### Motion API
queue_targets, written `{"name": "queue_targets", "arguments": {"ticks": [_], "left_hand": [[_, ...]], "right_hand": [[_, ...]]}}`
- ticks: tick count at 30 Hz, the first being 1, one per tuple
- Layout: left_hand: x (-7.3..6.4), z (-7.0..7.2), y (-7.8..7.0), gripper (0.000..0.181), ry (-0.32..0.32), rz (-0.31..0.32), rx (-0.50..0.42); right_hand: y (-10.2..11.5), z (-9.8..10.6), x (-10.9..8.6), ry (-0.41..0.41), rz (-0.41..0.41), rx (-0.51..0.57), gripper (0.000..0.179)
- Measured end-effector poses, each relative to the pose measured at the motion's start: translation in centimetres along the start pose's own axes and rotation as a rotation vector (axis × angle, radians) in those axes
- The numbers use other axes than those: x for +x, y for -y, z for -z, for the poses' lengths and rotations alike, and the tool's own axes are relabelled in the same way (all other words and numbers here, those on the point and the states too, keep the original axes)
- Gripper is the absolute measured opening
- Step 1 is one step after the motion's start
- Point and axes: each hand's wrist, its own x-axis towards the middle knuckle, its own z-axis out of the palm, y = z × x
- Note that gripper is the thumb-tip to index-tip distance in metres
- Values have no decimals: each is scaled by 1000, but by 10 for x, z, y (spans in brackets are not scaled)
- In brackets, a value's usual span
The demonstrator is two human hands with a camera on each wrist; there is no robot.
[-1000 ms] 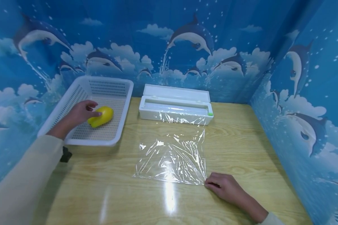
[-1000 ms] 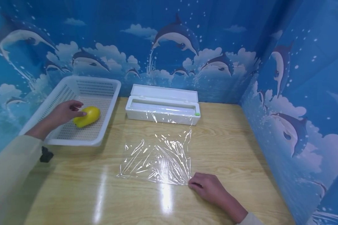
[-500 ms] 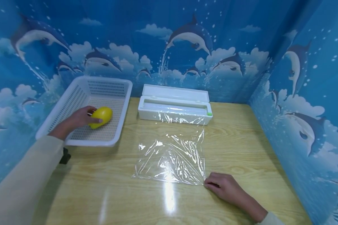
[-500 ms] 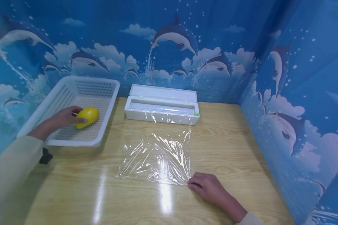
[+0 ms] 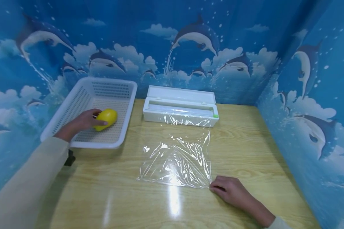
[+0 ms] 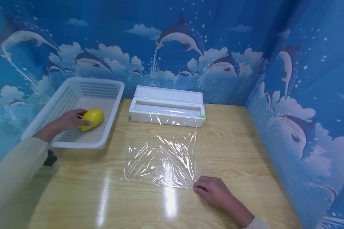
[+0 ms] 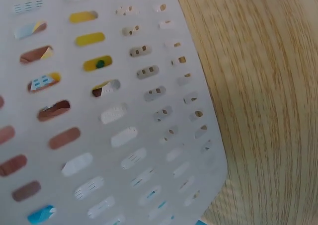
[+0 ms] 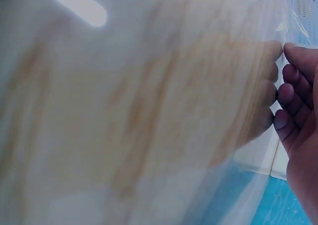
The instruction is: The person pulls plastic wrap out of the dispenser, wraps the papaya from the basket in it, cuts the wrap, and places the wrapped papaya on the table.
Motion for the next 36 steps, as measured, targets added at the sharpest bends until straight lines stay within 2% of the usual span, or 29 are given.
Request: {"name": "queue_targets", "arguments": {"ticks": [11,18,28,31,36], "left_hand": [[2,1,-3,88,24,-9,36],[2,-2,-7,82,-13,26,43],[1,1,-5,92,-23,-1,34],[0,4,-8,94,-42,1,27],[-4,12,-21,94,-69,-43,13]], "right_hand": [[-1,-2,0,-22,15,7,22],[-2,-3,-1,-22,12,-3,22],[0,-1,-1,-13,5,1,22],[0,-1,-1,-11,0,-5,22],[0,0,-1,-7,-3,-11,22]]}}
